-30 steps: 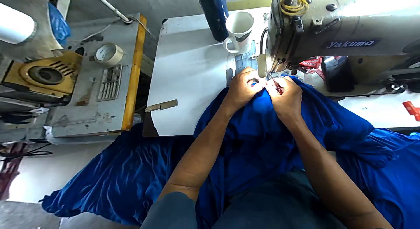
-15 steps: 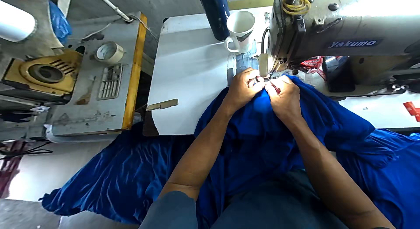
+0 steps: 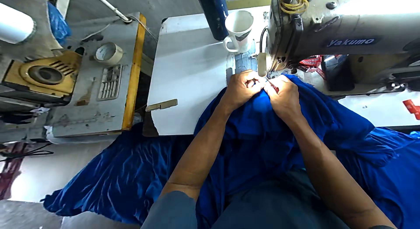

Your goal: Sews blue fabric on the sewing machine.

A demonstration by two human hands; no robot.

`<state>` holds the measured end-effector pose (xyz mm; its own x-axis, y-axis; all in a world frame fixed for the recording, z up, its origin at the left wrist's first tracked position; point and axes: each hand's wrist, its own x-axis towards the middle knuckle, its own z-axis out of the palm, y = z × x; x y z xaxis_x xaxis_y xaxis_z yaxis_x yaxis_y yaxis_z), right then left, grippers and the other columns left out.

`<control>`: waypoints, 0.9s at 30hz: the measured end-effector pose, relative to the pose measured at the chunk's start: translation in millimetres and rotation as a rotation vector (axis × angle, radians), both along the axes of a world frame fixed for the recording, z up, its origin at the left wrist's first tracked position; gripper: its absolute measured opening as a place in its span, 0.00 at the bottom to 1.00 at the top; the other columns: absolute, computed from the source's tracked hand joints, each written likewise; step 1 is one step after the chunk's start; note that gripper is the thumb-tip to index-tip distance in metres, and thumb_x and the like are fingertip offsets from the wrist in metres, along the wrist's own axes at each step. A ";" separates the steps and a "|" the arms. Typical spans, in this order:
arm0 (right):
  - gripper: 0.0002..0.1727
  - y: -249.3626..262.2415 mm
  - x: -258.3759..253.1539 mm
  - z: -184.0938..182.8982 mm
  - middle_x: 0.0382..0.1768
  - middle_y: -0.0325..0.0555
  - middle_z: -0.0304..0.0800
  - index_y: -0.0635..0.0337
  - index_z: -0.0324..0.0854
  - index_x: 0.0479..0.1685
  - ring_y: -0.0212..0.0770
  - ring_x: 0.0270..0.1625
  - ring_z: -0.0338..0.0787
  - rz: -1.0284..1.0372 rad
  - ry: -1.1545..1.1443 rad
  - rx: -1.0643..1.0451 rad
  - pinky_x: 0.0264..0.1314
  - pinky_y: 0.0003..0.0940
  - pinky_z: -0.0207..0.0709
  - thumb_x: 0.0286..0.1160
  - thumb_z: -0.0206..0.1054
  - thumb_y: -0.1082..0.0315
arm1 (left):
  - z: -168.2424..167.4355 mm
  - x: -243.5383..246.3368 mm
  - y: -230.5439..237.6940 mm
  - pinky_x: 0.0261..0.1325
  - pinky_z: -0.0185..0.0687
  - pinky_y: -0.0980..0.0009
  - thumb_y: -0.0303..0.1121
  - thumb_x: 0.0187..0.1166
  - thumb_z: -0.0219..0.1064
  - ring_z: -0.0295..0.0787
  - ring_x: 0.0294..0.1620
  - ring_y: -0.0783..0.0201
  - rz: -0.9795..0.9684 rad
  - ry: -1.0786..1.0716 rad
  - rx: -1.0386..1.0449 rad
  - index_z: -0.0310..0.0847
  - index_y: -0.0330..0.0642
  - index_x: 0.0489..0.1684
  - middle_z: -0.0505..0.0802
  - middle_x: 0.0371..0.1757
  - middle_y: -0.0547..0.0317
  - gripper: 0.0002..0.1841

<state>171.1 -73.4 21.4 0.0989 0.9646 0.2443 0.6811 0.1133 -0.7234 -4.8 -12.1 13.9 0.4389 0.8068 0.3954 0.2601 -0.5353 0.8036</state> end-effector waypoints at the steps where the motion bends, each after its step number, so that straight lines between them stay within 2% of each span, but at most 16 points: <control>1: 0.11 0.0 -0.1 -0.1 0.44 0.43 0.89 0.55 0.93 0.42 0.38 0.47 0.89 0.000 -0.002 -0.001 0.50 0.42 0.83 0.81 0.64 0.62 | 0.2 0.5 -0.1 0.30 0.70 0.79 0.29 0.73 0.74 0.76 0.28 0.77 0.005 0.008 0.001 0.90 0.41 0.35 0.90 0.35 0.65 0.02; 5: 0.11 -0.8 0.0 -1.8 0.43 0.42 0.90 0.55 0.93 0.43 0.38 0.47 0.89 0.000 0.008 0.036 0.50 0.41 0.84 0.81 0.64 0.62 | 1.1 1.6 0.5 0.34 0.73 0.78 0.31 0.75 0.72 0.77 0.31 0.76 0.028 0.078 -0.003 0.89 0.43 0.35 0.88 0.37 0.65 0.03; 8: 0.09 -1.4 -0.8 -4.2 0.45 0.41 0.91 0.54 0.92 0.44 0.36 0.47 0.90 -0.016 0.034 0.081 0.50 0.38 0.85 0.78 0.67 0.63 | -1.0 2.9 1.7 0.36 0.74 0.77 0.31 0.75 0.71 0.78 0.33 0.75 0.025 0.084 -0.004 0.88 0.44 0.34 0.88 0.39 0.65 0.03; 11: 0.07 -1.5 -1.7 -5.9 0.42 0.40 0.90 0.54 0.91 0.41 0.35 0.43 0.88 -0.033 0.038 0.101 0.46 0.36 0.84 0.76 0.68 0.63 | 1.0 3.6 0.6 0.39 0.75 0.77 0.31 0.75 0.71 0.80 0.36 0.75 0.030 0.103 -0.010 0.87 0.44 0.33 0.89 0.41 0.65 0.03; 13: 0.08 -1.2 -2.3 -6.9 0.39 0.40 0.88 0.54 0.91 0.39 0.36 0.41 0.88 -0.041 0.029 0.107 0.43 0.37 0.82 0.77 0.67 0.63 | 1.9 3.8 -0.1 0.37 0.73 0.78 0.31 0.75 0.71 0.78 0.34 0.76 0.035 0.100 -0.025 0.88 0.44 0.34 0.89 0.41 0.65 0.03; 17: 0.09 -1.8 -3.4 -5.6 0.40 0.40 0.89 0.54 0.91 0.39 0.36 0.43 0.88 -0.048 0.020 0.084 0.45 0.38 0.83 0.77 0.67 0.63 | -0.3 2.2 1.1 0.35 0.74 0.79 0.31 0.76 0.72 0.78 0.31 0.77 0.025 0.067 -0.030 0.89 0.43 0.47 0.91 0.45 0.65 0.07; 21: 0.09 -1.9 -3.6 -5.7 0.40 0.40 0.88 0.54 0.92 0.40 0.36 0.42 0.88 -0.053 0.010 0.073 0.44 0.37 0.82 0.78 0.66 0.63 | 0.3 1.3 0.0 0.33 0.71 0.80 0.32 0.75 0.74 0.76 0.30 0.78 0.019 0.068 -0.010 0.91 0.44 0.40 0.91 0.43 0.66 0.04; 25: 0.10 -2.1 -3.8 -6.1 0.39 0.40 0.88 0.54 0.92 0.38 0.36 0.42 0.88 -0.054 0.012 0.074 0.43 0.38 0.82 0.78 0.65 0.63 | -0.4 1.8 0.3 0.30 0.68 0.79 0.32 0.74 0.74 0.73 0.27 0.78 0.023 0.059 -0.003 0.90 0.44 0.37 0.90 0.40 0.67 0.03; 27: 0.10 -2.0 -4.8 -5.2 0.40 0.40 0.88 0.53 0.92 0.38 0.36 0.43 0.88 -0.059 0.009 0.068 0.43 0.39 0.82 0.78 0.65 0.63 | -0.4 2.4 0.4 0.32 0.69 0.79 0.32 0.74 0.73 0.74 0.29 0.78 0.028 0.082 -0.003 0.89 0.44 0.37 0.90 0.41 0.66 0.03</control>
<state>166.3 -75.4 16.2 0.1575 0.9384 0.3075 0.6816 0.1221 -0.7214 -2.4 -11.8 13.6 0.4466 0.8207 0.3564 0.3399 -0.5241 0.7809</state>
